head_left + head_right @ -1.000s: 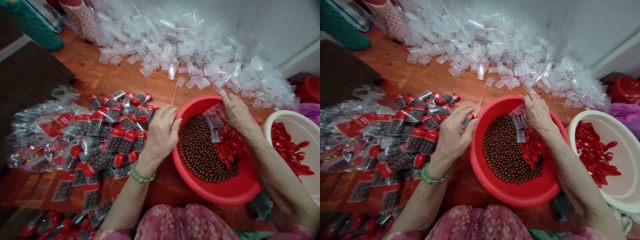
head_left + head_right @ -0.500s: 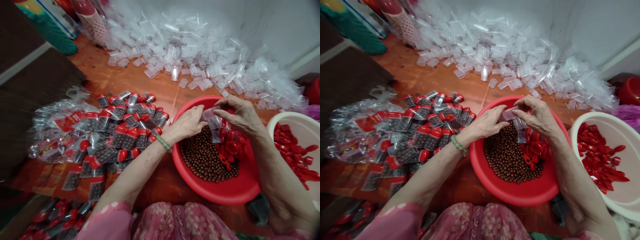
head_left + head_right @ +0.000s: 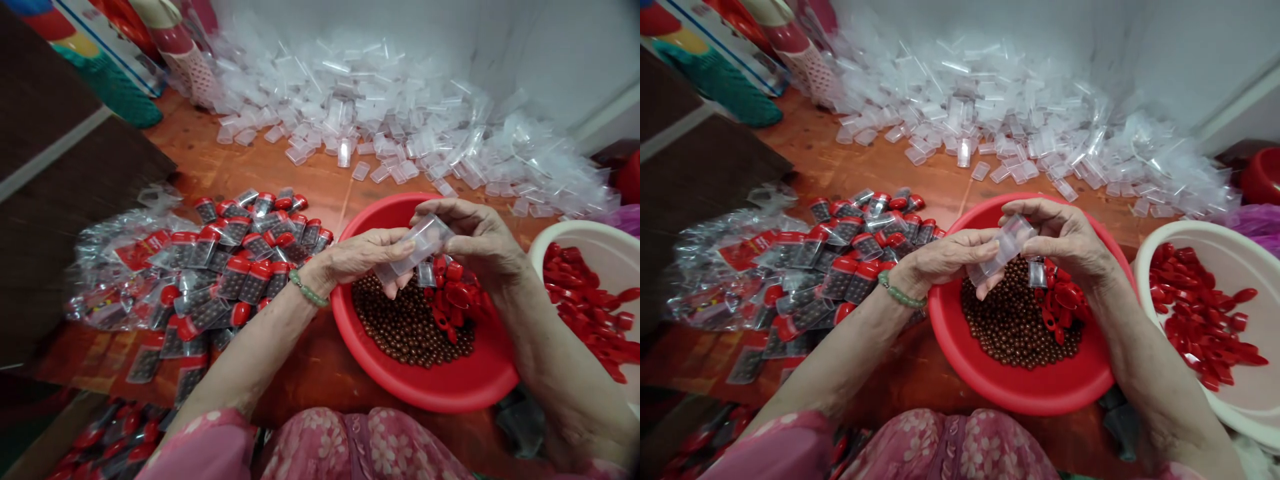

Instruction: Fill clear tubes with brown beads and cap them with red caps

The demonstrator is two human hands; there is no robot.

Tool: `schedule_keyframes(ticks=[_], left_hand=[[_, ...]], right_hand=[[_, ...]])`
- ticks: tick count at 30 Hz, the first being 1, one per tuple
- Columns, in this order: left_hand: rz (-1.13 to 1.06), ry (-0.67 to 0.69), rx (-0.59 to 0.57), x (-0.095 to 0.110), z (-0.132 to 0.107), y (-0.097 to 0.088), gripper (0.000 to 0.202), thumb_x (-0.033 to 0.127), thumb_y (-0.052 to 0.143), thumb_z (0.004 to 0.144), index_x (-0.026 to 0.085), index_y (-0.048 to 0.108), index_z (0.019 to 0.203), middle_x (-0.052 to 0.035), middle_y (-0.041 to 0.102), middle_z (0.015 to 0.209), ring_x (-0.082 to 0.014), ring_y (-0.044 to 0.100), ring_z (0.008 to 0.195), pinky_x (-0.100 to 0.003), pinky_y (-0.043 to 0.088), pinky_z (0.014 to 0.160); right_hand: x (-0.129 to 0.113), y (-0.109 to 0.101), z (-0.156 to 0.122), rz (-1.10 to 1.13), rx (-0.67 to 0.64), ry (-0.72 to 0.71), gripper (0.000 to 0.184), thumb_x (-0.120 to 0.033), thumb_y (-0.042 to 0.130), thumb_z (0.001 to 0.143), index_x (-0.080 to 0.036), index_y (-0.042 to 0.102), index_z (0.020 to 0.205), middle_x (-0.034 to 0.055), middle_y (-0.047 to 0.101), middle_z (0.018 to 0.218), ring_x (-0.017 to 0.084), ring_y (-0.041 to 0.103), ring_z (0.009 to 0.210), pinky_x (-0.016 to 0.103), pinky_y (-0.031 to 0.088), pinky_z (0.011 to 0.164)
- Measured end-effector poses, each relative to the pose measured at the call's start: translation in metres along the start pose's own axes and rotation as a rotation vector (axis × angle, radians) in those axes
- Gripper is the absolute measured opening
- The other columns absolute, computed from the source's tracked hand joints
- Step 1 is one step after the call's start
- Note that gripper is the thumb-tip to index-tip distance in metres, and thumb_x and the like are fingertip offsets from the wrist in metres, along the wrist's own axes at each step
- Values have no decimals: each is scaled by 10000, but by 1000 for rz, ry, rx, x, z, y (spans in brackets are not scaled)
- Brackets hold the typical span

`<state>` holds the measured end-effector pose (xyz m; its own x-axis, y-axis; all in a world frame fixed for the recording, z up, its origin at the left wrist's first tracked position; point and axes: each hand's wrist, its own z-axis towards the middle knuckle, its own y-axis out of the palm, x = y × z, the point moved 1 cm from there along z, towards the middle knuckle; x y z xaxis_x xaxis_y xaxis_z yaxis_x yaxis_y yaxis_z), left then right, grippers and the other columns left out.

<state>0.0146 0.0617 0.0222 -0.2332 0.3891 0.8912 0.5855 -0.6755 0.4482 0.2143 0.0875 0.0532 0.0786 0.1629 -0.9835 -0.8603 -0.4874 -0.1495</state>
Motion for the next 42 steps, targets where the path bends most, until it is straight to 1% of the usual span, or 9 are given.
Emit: schedule_keyframes(ticks=[4,10,15,18,24,30,33,37,42], left_hand=[[-82,-18,18,-2,0,-4,512,599,787,791,161,590,968,12,655,673,-82,610,472,-171,482,463],[-133,13,70,-5,1,-12,452,535,800,807,147,578,869,11,665,678,-68,635,498,-142,499,484],[-125,39,139,-4,5,-15,473,558,812,790,137,641,923,1,687,742,-73,654,546,-161,532,522],[-78,-21,106,-6,5,-15,511,592,819,769,127,649,895,-6,694,740,-73,649,540,-169,535,522],[-93,-49,93,-5,4,-15,516,596,812,774,120,636,865,-2,679,701,-69,623,509,-179,513,496],[-133,-59,45,-5,0,-14,432,442,874,755,122,616,890,9,658,713,-52,602,536,-167,471,512],[-124,-65,66,-8,0,-14,423,431,860,768,126,628,948,5,672,750,-68,630,573,-190,495,557],[-97,-34,179,-11,2,-14,387,353,859,762,137,634,990,-18,706,851,-106,696,699,-252,544,702],[41,40,386,-12,7,-13,231,195,800,762,136,682,952,-17,722,875,-99,691,797,-242,498,767]], right_hand=[[1,3,3,79,97,-9,490,-482,892,692,-261,742,1103,54,777,1061,233,732,940,415,609,835],[-8,-33,2,176,399,-221,209,-387,770,847,-342,781,1051,8,744,1039,203,687,972,384,587,928],[-7,-24,1,29,21,68,378,-310,822,778,-301,751,1149,-2,715,882,169,671,757,324,584,712],[0,-5,4,-25,-190,134,473,-302,841,774,-265,706,1225,3,727,941,153,679,823,274,561,695],[11,16,6,181,-207,191,367,-406,764,878,-239,658,1187,-45,619,795,53,449,502,211,362,438],[8,-17,6,82,-38,141,324,-419,784,854,-252,658,1102,-57,549,707,78,445,499,249,351,458],[8,-38,6,-73,89,82,339,-427,765,855,-256,659,1128,-62,501,667,94,442,511,264,351,481],[13,-43,8,-530,-1,58,375,-421,736,842,-214,661,1146,-62,469,644,114,427,543,276,355,510],[25,-43,10,-992,-27,86,492,-383,650,899,-145,616,1328,53,679,801,236,648,729,404,526,720]])
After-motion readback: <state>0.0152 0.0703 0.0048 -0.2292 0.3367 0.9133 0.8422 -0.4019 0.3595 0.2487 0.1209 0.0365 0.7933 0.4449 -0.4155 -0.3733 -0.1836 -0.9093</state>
